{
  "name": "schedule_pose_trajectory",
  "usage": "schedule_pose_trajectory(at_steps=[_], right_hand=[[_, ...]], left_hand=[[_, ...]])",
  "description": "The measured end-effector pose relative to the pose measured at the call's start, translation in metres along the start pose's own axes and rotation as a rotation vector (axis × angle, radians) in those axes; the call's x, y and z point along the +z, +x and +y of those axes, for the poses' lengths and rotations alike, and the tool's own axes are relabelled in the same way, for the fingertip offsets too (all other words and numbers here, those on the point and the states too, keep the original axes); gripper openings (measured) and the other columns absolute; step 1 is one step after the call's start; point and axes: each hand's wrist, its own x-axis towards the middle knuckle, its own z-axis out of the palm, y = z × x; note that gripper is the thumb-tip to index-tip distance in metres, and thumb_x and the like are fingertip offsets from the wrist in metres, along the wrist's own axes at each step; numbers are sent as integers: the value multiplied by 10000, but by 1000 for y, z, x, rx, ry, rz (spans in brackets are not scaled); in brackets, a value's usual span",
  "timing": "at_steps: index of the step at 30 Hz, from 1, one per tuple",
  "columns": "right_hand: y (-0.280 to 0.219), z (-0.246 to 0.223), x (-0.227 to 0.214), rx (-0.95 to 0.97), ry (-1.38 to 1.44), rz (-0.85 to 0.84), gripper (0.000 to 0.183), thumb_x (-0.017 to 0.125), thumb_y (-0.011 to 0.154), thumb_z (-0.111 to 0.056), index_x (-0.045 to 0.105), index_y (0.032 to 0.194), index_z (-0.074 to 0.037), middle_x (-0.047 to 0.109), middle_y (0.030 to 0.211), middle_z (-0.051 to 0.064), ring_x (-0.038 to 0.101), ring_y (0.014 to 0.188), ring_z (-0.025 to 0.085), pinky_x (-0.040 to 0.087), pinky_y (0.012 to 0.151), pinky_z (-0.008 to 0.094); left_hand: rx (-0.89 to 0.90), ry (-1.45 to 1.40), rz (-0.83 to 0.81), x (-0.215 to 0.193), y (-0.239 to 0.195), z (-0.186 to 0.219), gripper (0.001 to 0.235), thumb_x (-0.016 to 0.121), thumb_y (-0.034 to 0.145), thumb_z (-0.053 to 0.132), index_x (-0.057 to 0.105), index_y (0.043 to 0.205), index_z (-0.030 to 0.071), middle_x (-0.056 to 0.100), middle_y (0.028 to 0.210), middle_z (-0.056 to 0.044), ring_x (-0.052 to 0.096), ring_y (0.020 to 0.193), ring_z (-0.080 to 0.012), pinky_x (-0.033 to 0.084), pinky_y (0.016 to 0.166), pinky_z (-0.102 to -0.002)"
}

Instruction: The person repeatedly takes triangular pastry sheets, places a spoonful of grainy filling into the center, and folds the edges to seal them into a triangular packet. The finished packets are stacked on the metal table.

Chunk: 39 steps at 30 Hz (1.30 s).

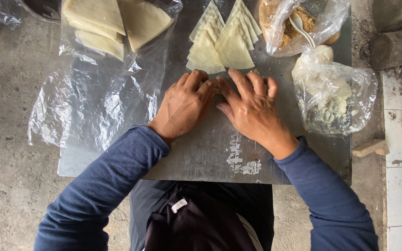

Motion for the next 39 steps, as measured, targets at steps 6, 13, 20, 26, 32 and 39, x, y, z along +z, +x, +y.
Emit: schedule_pose_trajectory(at_steps=[6,13,20,26,32,39], right_hand=[[6,10,8,110,197,-64,627,715,985,-395,527,1539,-167,511,1382,90,434,1214,288,297,976,484],[4,17,12,162,443,69,420,788,924,-237,633,1303,-146,639,1245,24,524,1175,254,343,995,441],[1,22,11,133,551,152,216,780,951,-176,665,1120,-106,716,1049,43,630,1054,257,407,969,426],[-10,16,-20,138,691,177,127,713,1015,-101,664,1123,-57,688,1006,74,641,951,226,506,881,387],[-80,-39,-60,67,945,137,129,630,1021,-133,673,1127,-74,710,1051,61,673,900,128,571,787,277],[-166,-108,-4,136,1169,-367,215,709,952,-196,709,1098,-39,724,997,87,716,876,189,585,753,327]], left_hand=[[-56,-15,14,7,5,-2,254,697,956,179,702,1167,38,629,1095,-132,641,983,-308,541,869,-413],[-66,-160,34,5,4,-5,183,689,997,184,701,1132,61,631,1078,-118,649,998,-305,541,902,-418],[-13,-303,38,-5,9,-2,231,618,1065,226,673,1179,33,631,1064,-138,653,1006,-330,538,911,-431],[-164,-405,99,-19,10,-3,323,474,1131,251,655,1237,5,621,1039,-163,646,965,-333,527,875,-430],[-111,-342,139,-18,6,-3,291,495,1127,245,672,1189,23,625,996,-160,636,934,-341,528,853,-437],[-44,-325,184,-11,1,-6,244,535,1121,229,664,1161,25,633,1007,-158,636,953,-355,524,855,-448]])
